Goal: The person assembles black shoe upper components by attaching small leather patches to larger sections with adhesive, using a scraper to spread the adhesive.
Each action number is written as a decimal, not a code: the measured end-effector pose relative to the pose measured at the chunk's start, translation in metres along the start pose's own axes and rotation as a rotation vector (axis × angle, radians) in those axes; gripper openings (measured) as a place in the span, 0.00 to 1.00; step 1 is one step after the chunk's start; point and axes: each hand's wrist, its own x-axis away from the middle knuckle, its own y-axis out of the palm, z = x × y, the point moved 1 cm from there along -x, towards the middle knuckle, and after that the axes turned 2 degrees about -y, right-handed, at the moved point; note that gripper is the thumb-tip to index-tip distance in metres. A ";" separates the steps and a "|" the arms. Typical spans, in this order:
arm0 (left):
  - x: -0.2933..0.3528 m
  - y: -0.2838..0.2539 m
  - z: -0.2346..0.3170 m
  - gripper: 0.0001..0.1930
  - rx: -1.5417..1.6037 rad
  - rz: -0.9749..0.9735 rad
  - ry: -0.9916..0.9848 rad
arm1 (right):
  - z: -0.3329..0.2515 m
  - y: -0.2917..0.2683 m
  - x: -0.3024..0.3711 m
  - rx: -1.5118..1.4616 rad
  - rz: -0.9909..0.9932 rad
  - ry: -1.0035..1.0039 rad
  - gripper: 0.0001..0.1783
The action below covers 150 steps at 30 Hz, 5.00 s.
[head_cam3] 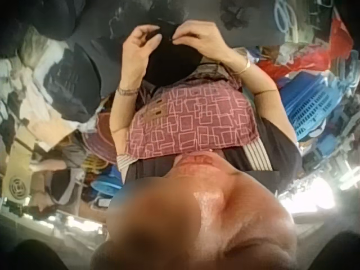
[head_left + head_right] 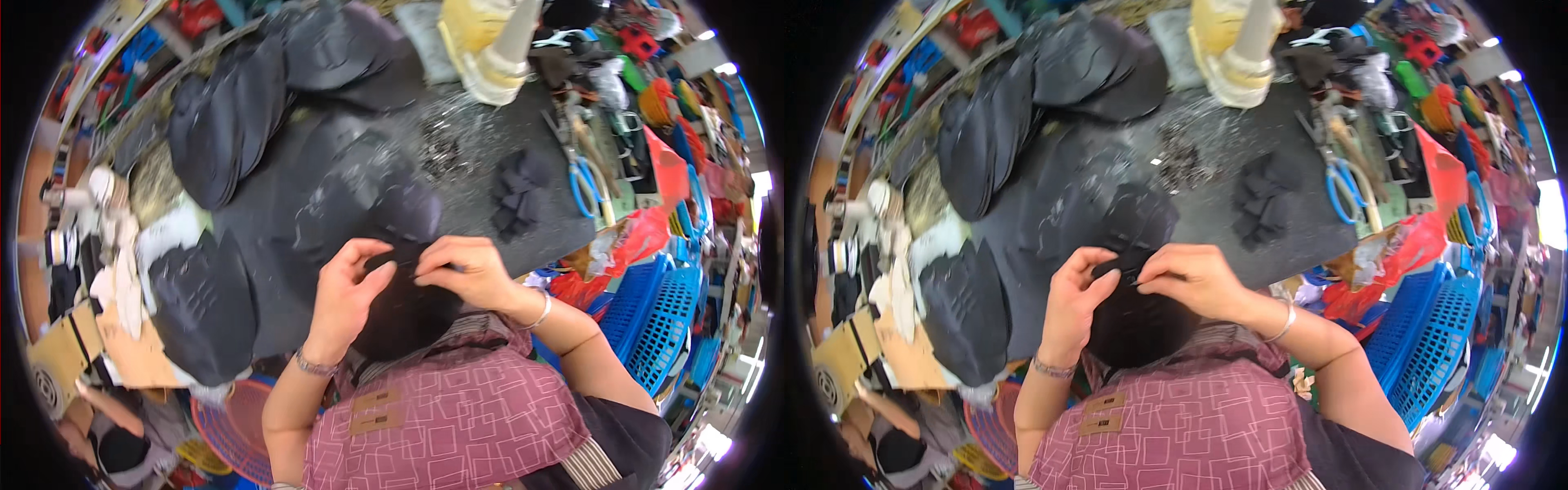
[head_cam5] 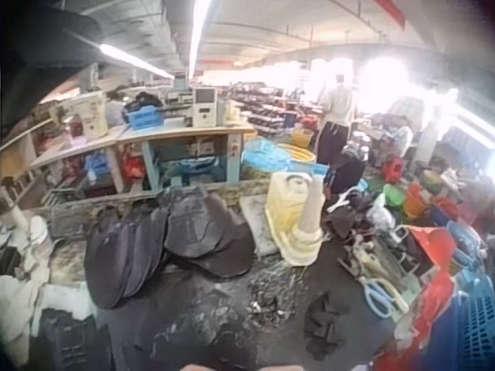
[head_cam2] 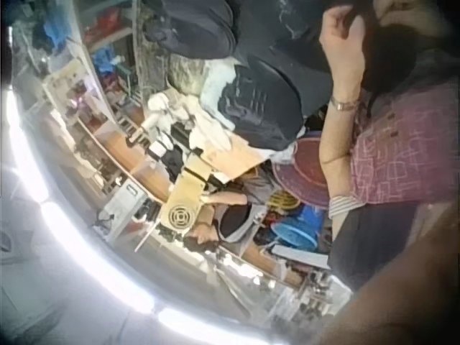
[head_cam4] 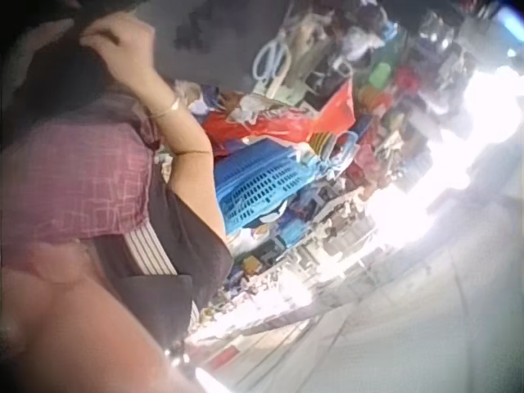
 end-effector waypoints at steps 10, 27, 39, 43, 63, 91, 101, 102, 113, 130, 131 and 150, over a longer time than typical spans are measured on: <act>0.006 -0.004 -0.002 0.09 -0.015 -0.036 -0.013 | 0.002 0.009 0.001 -0.005 -0.020 0.033 0.06; 0.015 -0.002 -0.002 0.26 0.047 -0.071 0.059 | -0.005 0.014 0.011 -0.342 -0.014 0.515 0.18; 0.015 0.003 0.008 0.28 0.095 -0.022 -0.051 | -0.006 0.021 0.014 -0.527 0.073 0.549 0.12; 0.018 0.005 0.007 0.27 -0.031 0.017 0.032 | -0.005 0.020 0.011 -0.471 0.038 0.530 0.12; 0.023 0.004 0.019 0.26 -0.134 0.020 0.068 | -0.014 0.017 0.004 -0.049 -0.087 0.156 0.10; 0.010 -0.004 0.010 0.08 0.023 -0.074 -0.191 | -0.003 0.022 0.000 -0.662 0.045 0.610 0.10; 0.048 -0.037 0.027 0.05 -0.442 0.423 0.150 | -0.007 -0.015 -0.005 -0.252 0.172 0.284 0.09; 0.068 -0.077 0.031 0.08 -0.186 0.504 0.180 | -0.007 -0.041 -0.008 -0.097 0.274 0.278 0.09; 0.018 -0.080 0.053 0.14 -0.930 0.527 0.395 | 0.054 -0.159 -0.001 0.970 0.308 0.309 0.09; 0.001 -0.003 0.036 0.06 -0.714 0.114 0.430 | -0.002 -0.104 0.023 0.429 0.586 0.040 0.06; 0.000 -0.006 0.030 0.06 -0.587 0.086 0.209 | -0.010 -0.084 0.022 0.129 0.617 0.097 0.06; -0.003 -0.018 0.013 0.10 -0.273 -0.128 -0.089 | 0.011 0.026 -0.009 -0.474 0.208 0.631 0.08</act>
